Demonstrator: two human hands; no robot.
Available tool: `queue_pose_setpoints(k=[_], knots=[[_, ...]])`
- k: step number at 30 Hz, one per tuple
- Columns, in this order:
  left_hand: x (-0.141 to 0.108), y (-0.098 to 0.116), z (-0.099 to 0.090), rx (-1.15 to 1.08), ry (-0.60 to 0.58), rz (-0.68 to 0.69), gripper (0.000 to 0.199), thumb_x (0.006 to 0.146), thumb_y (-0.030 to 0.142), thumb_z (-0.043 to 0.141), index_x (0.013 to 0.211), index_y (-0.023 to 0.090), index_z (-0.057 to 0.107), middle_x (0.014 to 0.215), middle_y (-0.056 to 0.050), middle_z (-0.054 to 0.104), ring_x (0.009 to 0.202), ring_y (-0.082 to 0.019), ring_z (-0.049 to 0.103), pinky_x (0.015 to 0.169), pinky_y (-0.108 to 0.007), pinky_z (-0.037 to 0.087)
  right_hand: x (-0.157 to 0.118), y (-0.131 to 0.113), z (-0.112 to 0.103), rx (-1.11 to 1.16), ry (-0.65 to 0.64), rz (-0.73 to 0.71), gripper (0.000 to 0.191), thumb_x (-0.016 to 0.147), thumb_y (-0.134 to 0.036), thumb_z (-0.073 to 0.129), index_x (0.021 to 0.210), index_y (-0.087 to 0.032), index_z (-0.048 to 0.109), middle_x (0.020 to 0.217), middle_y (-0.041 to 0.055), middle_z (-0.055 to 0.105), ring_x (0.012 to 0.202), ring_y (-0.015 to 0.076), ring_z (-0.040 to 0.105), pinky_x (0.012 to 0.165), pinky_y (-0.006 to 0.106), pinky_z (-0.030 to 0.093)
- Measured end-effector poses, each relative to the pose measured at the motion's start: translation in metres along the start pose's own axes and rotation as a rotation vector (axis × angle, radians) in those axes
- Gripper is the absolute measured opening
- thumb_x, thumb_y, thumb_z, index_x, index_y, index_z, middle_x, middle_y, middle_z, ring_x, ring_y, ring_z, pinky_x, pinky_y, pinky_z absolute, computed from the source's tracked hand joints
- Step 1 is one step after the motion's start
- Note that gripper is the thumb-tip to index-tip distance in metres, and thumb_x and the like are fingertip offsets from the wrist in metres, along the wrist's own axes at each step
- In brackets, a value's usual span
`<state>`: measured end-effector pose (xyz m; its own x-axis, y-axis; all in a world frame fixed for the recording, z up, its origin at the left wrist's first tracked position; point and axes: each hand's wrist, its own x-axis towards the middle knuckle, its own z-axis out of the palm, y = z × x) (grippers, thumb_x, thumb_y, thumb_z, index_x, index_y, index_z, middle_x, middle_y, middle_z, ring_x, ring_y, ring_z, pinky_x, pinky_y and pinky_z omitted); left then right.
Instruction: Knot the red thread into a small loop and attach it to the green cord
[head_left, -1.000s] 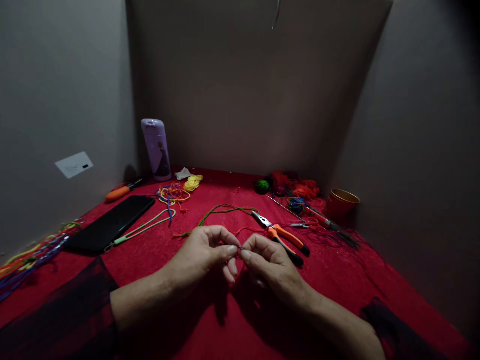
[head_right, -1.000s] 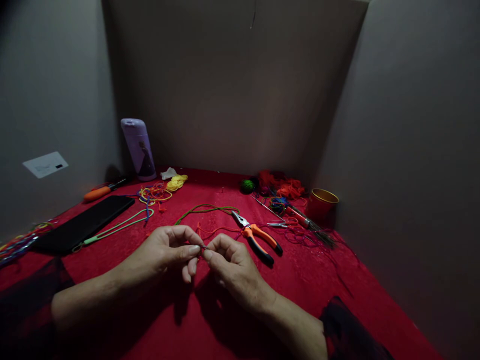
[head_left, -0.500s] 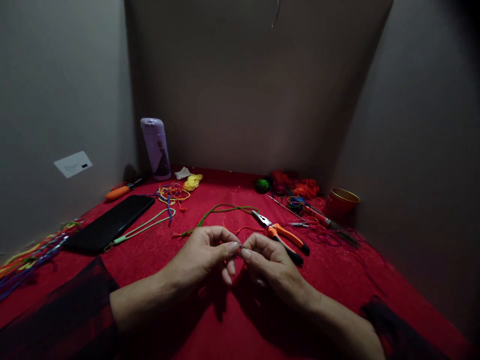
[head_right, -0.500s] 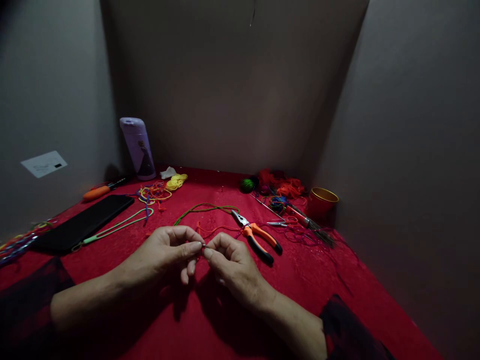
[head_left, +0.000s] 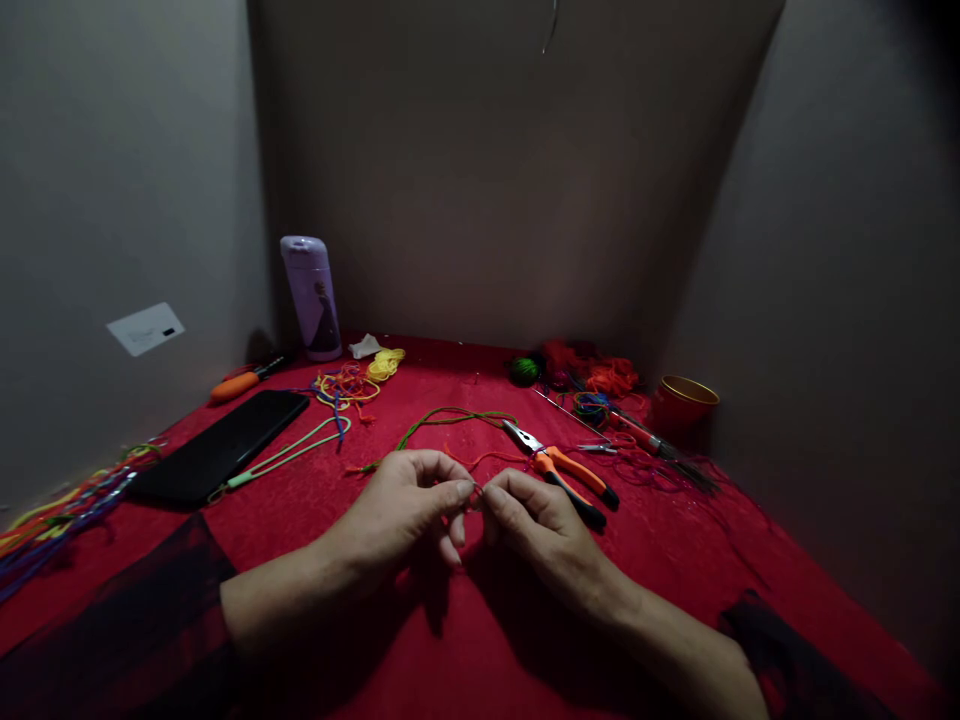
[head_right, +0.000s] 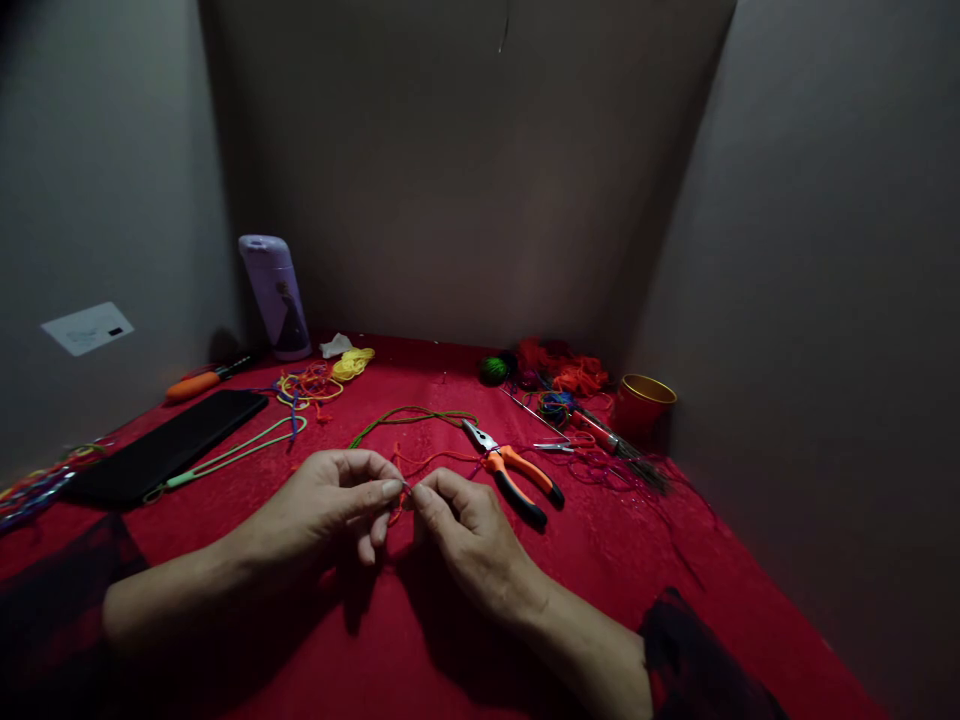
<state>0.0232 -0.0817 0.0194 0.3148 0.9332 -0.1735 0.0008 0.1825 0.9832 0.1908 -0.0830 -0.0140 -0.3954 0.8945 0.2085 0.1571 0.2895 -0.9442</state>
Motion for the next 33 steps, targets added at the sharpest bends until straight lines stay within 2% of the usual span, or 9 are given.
queue_pose_setpoints(k=[3, 6, 10, 15, 18, 23, 28, 31, 33], knots=[[0.0005, -0.0001, -0.0004, 0.003, -0.003, -0.003, 0.017, 0.076, 0.028, 0.06, 0.075, 0.013, 0.055, 0.048, 0.0, 0.061, 0.035, -0.009, 0.054, 0.036, -0.015, 0.036, 0.0001, -0.0035, -0.0013, -0.187, 0.112, -0.122, 0.02, 0.092, -0.027, 0.041, 0.084, -0.017, 0.055, 0.076, 0.0009, 0.053, 0.069, 0.0115, 0.049, 0.063, 0.024, 0.04], [-0.0001, 0.0017, 0.0011, 0.005, 0.042, -0.008, 0.016, 0.075, 0.028, 0.061, 0.073, 0.013, 0.055, 0.048, 0.0, 0.061, 0.035, -0.009, 0.054, 0.037, -0.016, 0.037, 0.0004, -0.0061, -0.0021, -0.351, 0.261, -0.31, 0.013, 0.089, -0.02, 0.045, 0.096, -0.018, 0.057, 0.092, 0.005, 0.055, 0.084, 0.0155, 0.053, 0.075, 0.029, 0.042], [-0.0002, 0.0023, 0.0019, 0.017, 0.05, -0.026, 0.017, 0.074, 0.028, 0.062, 0.072, 0.012, 0.055, 0.048, 0.0, 0.061, 0.035, -0.009, 0.054, 0.037, -0.016, 0.037, 0.0, -0.005, -0.0009, -0.474, 0.217, -0.491, 0.016, 0.085, -0.01, 0.048, 0.095, -0.018, 0.057, 0.09, 0.0053, 0.052, 0.083, 0.0156, 0.053, 0.072, 0.029, 0.044], [0.002, -0.0024, -0.0019, -0.063, -0.071, 0.015, 0.017, 0.076, 0.028, 0.061, 0.074, 0.011, 0.057, 0.055, -0.002, 0.063, 0.041, -0.008, 0.056, 0.044, -0.017, 0.04, -0.0009, -0.0029, 0.0005, -0.567, 0.245, -0.574, 0.016, 0.082, -0.006, 0.05, 0.092, -0.017, 0.055, 0.087, 0.0056, 0.054, 0.082, 0.0162, 0.054, 0.069, 0.029, 0.045], [0.0027, -0.0035, -0.0033, -0.092, -0.099, 0.01, 0.018, 0.075, 0.027, 0.063, 0.075, 0.01, 0.059, 0.056, -0.002, 0.062, 0.042, -0.008, 0.055, 0.047, -0.018, 0.042, -0.0018, -0.0044, 0.0004, -0.594, 0.27, -0.579, 0.014, 0.082, -0.007, 0.05, 0.09, -0.017, 0.055, 0.084, 0.0057, 0.055, 0.079, 0.0163, 0.055, 0.066, 0.028, 0.045], [0.002, -0.003, -0.0031, -0.081, -0.1, -0.003, 0.018, 0.073, 0.027, 0.065, 0.075, 0.01, 0.06, 0.055, -0.001, 0.061, 0.042, -0.007, 0.054, 0.046, -0.017, 0.041, -0.0019, -0.0048, 0.0017, -0.611, 0.239, -0.498, 0.01, 0.082, -0.009, 0.05, 0.082, -0.018, 0.053, 0.078, 0.0046, 0.055, 0.072, 0.0161, 0.053, 0.063, 0.028, 0.043], [-0.0005, -0.003, 0.002, 0.018, -0.031, -0.027, 0.019, 0.071, 0.028, 0.065, 0.074, 0.011, 0.057, 0.051, -0.001, 0.061, 0.04, -0.008, 0.054, 0.04, -0.017, 0.038, -0.0015, -0.0064, 0.0035, -0.537, 0.22, -0.419, 0.013, 0.075, -0.006, 0.05, 0.072, -0.018, 0.049, 0.071, 0.0009, 0.05, 0.062, 0.0124, 0.047, 0.057, 0.025, 0.038], [-0.0021, -0.003, 0.0053, 0.115, 0.01, -0.004, 0.018, 0.074, 0.03, 0.061, 0.075, 0.013, 0.056, 0.043, 0.002, 0.057, 0.033, -0.008, 0.048, 0.034, -0.017, 0.035, -0.0029, -0.0084, 0.0051, -0.486, 0.252, -0.384, 0.015, 0.072, -0.004, 0.05, 0.066, -0.018, 0.047, 0.067, -0.0002, 0.05, 0.06, 0.0113, 0.045, 0.056, 0.025, 0.036], [-0.0027, -0.003, 0.0063, 0.159, 0.015, 0.006, 0.018, 0.075, 0.032, 0.059, 0.076, 0.014, 0.056, 0.04, 0.004, 0.054, 0.028, -0.007, 0.043, 0.03, -0.016, 0.03, -0.004, -0.008, 0.0066, -0.42, 0.265, -0.309, 0.014, 0.071, -0.005, 0.05, 0.065, -0.018, 0.048, 0.063, -0.0011, 0.05, 0.056, 0.0106, 0.045, 0.054, 0.024, 0.036]])
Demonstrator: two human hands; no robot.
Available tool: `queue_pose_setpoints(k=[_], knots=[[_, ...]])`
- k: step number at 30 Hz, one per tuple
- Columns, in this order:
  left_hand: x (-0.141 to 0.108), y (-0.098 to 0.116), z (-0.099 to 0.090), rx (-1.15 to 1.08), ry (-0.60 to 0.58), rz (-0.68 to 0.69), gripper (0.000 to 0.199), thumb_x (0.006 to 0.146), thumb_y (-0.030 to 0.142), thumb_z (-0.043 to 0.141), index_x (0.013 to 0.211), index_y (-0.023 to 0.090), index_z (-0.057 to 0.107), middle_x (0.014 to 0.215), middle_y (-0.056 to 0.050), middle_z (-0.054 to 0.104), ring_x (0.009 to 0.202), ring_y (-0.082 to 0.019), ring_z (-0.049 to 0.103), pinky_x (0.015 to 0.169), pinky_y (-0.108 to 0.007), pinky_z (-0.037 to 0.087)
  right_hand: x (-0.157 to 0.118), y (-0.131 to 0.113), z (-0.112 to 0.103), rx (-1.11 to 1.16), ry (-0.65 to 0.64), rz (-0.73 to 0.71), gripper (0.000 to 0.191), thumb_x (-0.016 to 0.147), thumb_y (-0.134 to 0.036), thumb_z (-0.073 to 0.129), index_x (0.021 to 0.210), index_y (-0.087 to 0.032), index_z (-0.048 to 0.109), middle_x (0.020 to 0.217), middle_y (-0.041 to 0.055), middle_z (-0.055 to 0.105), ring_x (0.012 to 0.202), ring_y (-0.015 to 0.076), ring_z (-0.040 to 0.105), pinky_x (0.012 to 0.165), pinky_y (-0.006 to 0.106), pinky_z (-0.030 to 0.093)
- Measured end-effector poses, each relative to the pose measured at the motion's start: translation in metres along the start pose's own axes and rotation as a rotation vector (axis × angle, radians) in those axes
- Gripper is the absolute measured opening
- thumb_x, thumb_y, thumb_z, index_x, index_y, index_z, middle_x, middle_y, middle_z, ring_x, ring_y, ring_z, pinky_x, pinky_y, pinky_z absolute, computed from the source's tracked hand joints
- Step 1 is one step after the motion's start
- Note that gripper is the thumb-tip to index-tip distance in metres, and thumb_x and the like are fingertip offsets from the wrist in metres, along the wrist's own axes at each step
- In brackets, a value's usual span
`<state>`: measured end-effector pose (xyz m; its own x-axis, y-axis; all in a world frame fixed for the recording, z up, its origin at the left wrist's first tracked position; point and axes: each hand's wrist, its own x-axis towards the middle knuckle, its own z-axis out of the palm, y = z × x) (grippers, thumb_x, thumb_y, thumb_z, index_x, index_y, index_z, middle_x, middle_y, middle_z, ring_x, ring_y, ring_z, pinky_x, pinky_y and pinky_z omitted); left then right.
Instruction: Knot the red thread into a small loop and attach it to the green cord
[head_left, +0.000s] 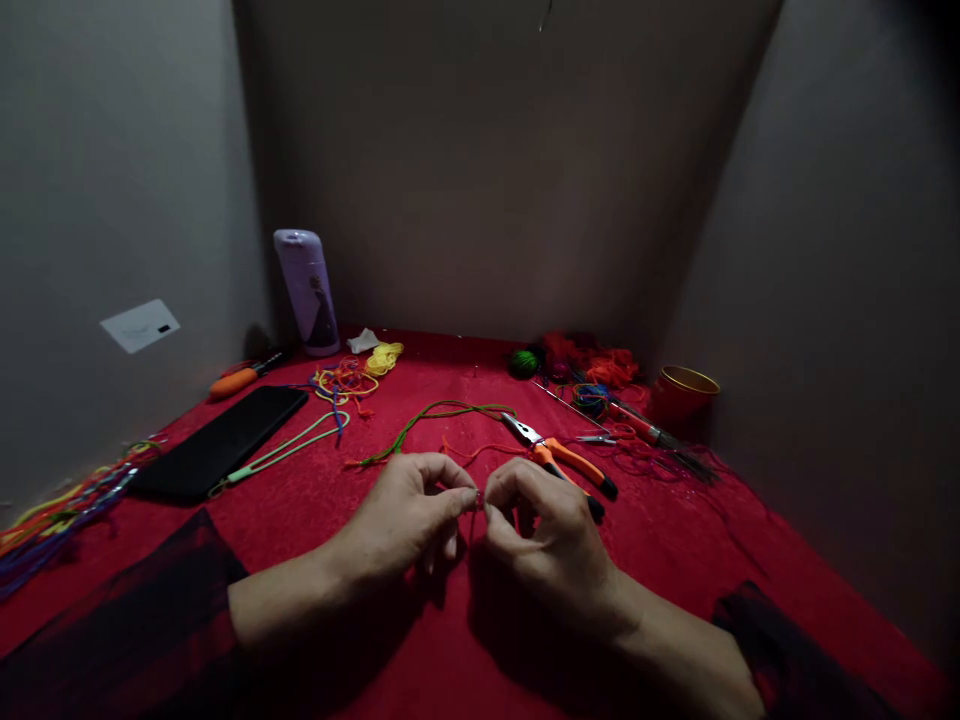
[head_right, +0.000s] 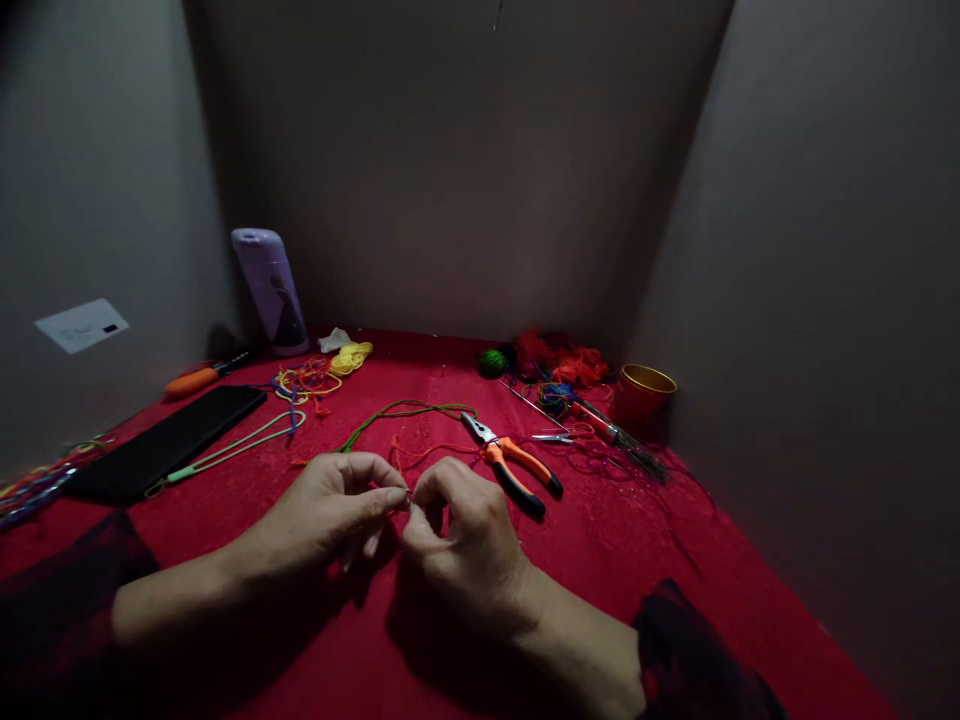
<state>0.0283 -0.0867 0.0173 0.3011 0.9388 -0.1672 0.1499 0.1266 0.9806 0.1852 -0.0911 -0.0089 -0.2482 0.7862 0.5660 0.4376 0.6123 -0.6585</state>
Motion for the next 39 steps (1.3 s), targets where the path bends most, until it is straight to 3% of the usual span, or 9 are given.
queue_pose_setpoints(k=[4, 7, 13, 18, 21, 25, 27, 33, 39], knots=[[0.0, 0.001, -0.001, -0.037, -0.003, 0.017, 0.016, 0.074, 0.027, 0.061, 0.073, 0.012, 0.058, 0.045, 0.0, 0.059, 0.035, -0.007, 0.049, 0.036, -0.017, 0.036, 0.0, 0.001, 0.002, 0.275, -0.033, 0.274, 0.009, 0.075, -0.014, 0.054, 0.068, -0.018, 0.05, 0.062, -0.0019, 0.053, 0.053, 0.0096, 0.048, 0.05, 0.022, 0.039], [0.002, 0.001, -0.002, -0.099, -0.001, 0.011, 0.014, 0.07, 0.022, 0.064, 0.074, 0.01, 0.058, 0.049, -0.002, 0.062, 0.041, -0.01, 0.055, 0.041, -0.02, 0.043, 0.004, 0.001, -0.001, 0.557, -0.076, 0.445, 0.014, 0.074, -0.023, 0.059, 0.068, -0.018, 0.047, 0.058, -0.004, 0.052, 0.043, 0.0066, 0.045, 0.04, 0.019, 0.035], [0.005, 0.0, -0.003, -0.082, 0.065, 0.024, 0.015, 0.068, 0.021, 0.064, 0.077, 0.014, 0.054, 0.051, -0.001, 0.063, 0.042, -0.012, 0.056, 0.041, -0.024, 0.046, 0.008, 0.004, -0.002, 0.797, -0.203, 0.604, 0.017, 0.076, -0.028, 0.059, 0.071, -0.018, 0.046, 0.046, -0.0084, 0.046, 0.031, 0.0027, 0.029, 0.032, 0.015, 0.02], [0.003, 0.001, -0.001, 0.014, 0.137, 0.046, 0.007, 0.07, 0.021, 0.059, 0.073, 0.016, 0.055, 0.045, 0.002, 0.057, 0.035, -0.011, 0.052, 0.035, -0.019, 0.039, 0.007, 0.008, -0.001, 0.613, -0.199, 0.517, 0.021, 0.075, -0.033, 0.062, 0.069, -0.015, 0.053, 0.055, -0.0044, 0.048, 0.047, 0.006, 0.04, 0.045, 0.019, 0.031], [0.002, 0.0, -0.003, 0.141, 0.141, 0.085, 0.006, 0.072, 0.021, 0.055, 0.072, 0.017, 0.058, 0.042, 0.005, 0.052, 0.033, -0.01, 0.047, 0.033, -0.019, 0.033, 0.007, 0.002, -0.005, 0.496, -0.222, 0.51, 0.02, 0.076, -0.032, 0.06, 0.067, -0.015, 0.056, 0.057, -0.0035, 0.046, 0.05, 0.0073, 0.038, 0.045, 0.02, 0.03], [0.003, -0.002, -0.008, 0.366, 0.175, 0.325, 0.01, 0.07, 0.014, 0.054, 0.067, 0.016, 0.063, 0.059, 0.001, 0.058, 0.054, -0.011, 0.052, 0.051, -0.021, 0.039, 0.008, -0.002, -0.009, 0.443, -0.23, 0.461, 0.018, 0.079, -0.03, 0.057, 0.068, -0.015, 0.056, 0.059, -0.003, 0.046, 0.052, 0.008, 0.037, 0.046, 0.02, 0.03], [0.004, -0.003, -0.01, 0.432, 0.169, 0.38, 0.013, 0.07, 0.012, 0.052, 0.068, 0.016, 0.064, 0.066, -0.001, 0.061, 0.061, -0.013, 0.053, 0.058, -0.023, 0.04, 0.008, -0.002, -0.008, 0.461, -0.234, 0.459, 0.02, 0.08, -0.032, 0.056, 0.069, -0.015, 0.053, 0.06, -0.0029, 0.046, 0.052, 0.008, 0.038, 0.047, 0.02, 0.03], [0.003, -0.004, -0.01, 0.423, 0.093, 0.395, 0.014, 0.071, 0.012, 0.051, 0.067, 0.017, 0.063, 0.067, -0.001, 0.061, 0.065, -0.014, 0.054, 0.061, -0.024, 0.039, 0.006, 0.002, -0.007, 0.562, -0.2, 0.441, 0.024, 0.083, -0.037, 0.053, 0.072, -0.017, 0.048, 0.057, -0.0052, 0.041, 0.048, 0.0074, 0.036, 0.045, 0.02, 0.029], [0.001, 0.002, -0.007, 0.297, 0.004, 0.273, 0.009, 0.069, 0.012, 0.053, 0.068, 0.017, 0.061, 0.063, 0.001, 0.056, 0.06, -0.012, 0.048, 0.055, -0.022, 0.037, 0.009, 0.005, -0.009, 0.527, -0.175, 0.365, 0.02, 0.083, -0.034, 0.055, 0.073, -0.016, 0.052, 0.062, -0.0037, 0.043, 0.053, 0.0082, 0.037, 0.049, 0.021, 0.03]])
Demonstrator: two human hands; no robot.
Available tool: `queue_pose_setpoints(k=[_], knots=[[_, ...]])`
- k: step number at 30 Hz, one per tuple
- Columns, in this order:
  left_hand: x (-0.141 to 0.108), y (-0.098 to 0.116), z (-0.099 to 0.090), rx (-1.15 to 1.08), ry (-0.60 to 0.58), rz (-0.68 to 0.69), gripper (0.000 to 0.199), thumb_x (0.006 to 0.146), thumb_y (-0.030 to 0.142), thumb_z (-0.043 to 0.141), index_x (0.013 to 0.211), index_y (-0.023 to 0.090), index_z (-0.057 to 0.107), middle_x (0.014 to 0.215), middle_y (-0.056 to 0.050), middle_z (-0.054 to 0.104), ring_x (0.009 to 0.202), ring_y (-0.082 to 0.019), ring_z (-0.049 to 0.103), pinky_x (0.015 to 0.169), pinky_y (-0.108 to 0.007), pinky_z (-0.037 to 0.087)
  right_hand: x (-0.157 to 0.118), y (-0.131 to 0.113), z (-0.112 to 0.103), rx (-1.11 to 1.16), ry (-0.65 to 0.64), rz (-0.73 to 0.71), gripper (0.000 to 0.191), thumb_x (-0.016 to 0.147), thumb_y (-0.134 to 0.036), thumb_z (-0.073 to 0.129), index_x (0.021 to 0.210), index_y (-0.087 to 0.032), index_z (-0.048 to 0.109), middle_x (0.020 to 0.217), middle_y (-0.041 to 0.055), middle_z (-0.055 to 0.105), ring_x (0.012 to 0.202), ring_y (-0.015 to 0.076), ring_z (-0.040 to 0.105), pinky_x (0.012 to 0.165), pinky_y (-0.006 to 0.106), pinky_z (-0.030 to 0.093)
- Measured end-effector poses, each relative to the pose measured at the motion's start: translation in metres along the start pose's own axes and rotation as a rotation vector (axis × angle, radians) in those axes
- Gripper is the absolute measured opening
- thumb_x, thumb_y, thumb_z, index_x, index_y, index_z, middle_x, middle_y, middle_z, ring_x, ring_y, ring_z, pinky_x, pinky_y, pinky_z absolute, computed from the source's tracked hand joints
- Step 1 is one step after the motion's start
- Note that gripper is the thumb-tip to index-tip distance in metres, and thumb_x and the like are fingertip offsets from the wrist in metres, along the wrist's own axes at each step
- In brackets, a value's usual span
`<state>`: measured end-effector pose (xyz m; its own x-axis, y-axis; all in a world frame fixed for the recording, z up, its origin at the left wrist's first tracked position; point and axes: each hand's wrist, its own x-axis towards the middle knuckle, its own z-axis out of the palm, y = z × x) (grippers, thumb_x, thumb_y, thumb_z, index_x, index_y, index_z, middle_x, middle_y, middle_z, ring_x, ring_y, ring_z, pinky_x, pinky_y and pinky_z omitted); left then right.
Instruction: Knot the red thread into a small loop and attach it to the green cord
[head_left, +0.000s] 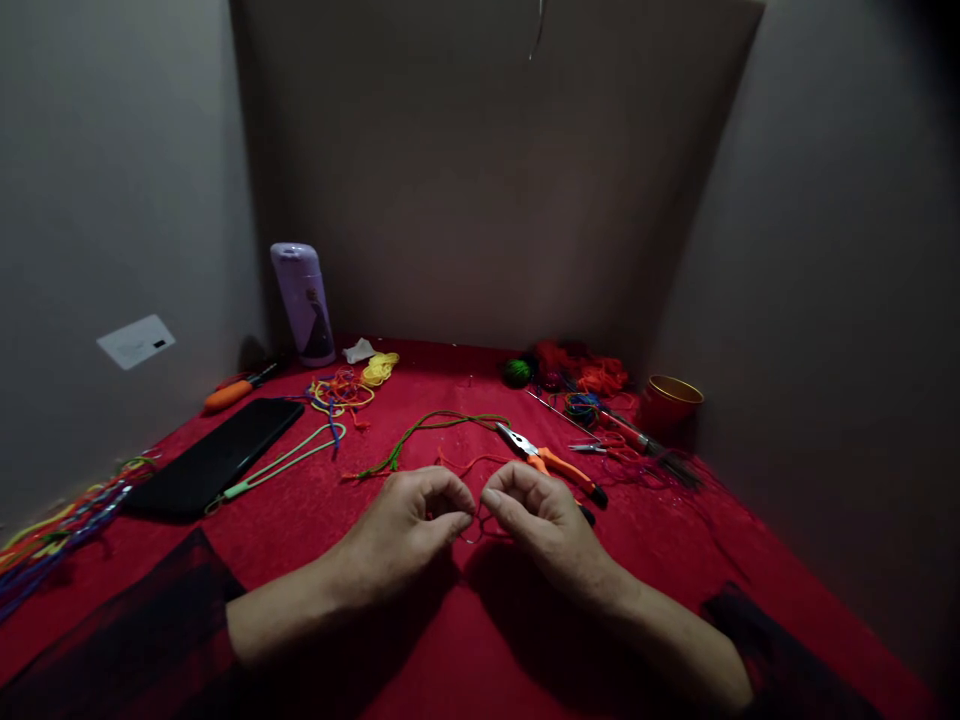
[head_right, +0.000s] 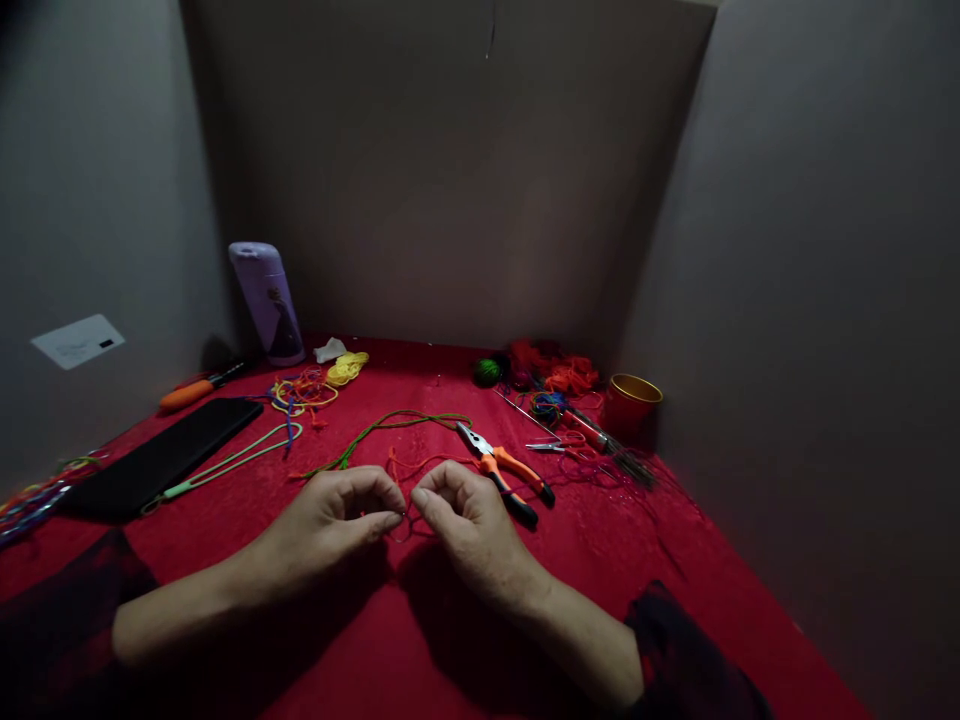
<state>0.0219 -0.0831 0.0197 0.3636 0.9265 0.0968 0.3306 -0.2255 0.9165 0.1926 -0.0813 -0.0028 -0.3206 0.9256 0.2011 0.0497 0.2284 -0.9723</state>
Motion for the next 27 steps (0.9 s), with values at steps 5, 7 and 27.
queue_pose_setpoints(k=[5, 7, 27], knots=[[-0.002, 0.005, 0.003, -0.155, -0.054, -0.109, 0.003, 0.069, 0.012, 0.055, 0.069, 0.015, 0.056, 0.055, 0.005, 0.05, 0.049, -0.008, 0.043, 0.047, -0.02, 0.034, 0.002, 0.0, -0.001, -0.013, -0.019, -0.002, 0.019, 0.083, -0.031, 0.055, 0.072, -0.015, 0.053, 0.065, -0.0023, 0.048, 0.058, 0.009, 0.041, 0.054, 0.022, 0.033], [-0.003, 0.006, 0.004, -0.234, -0.065, -0.146, 0.003, 0.07, 0.013, 0.054, 0.071, 0.016, 0.054, 0.049, 0.007, 0.048, 0.043, -0.007, 0.041, 0.042, -0.018, 0.032, 0.002, 0.0, 0.0, -0.016, -0.02, 0.001, 0.019, 0.083, -0.03, 0.054, 0.071, -0.015, 0.053, 0.065, -0.0024, 0.049, 0.058, 0.009, 0.042, 0.054, 0.021, 0.033], [0.014, 0.017, -0.045, -0.644, 0.046, -0.125, 0.002, 0.075, 0.014, 0.063, 0.074, 0.014, 0.061, 0.051, 0.002, 0.057, 0.034, -0.002, 0.04, 0.03, -0.01, 0.028, 0.013, -0.001, -0.023, 0.018, -0.113, 0.06, 0.024, 0.077, -0.037, 0.061, 0.069, -0.015, 0.059, 0.061, -0.0038, 0.047, 0.054, 0.0073, 0.038, 0.053, 0.022, 0.029]])
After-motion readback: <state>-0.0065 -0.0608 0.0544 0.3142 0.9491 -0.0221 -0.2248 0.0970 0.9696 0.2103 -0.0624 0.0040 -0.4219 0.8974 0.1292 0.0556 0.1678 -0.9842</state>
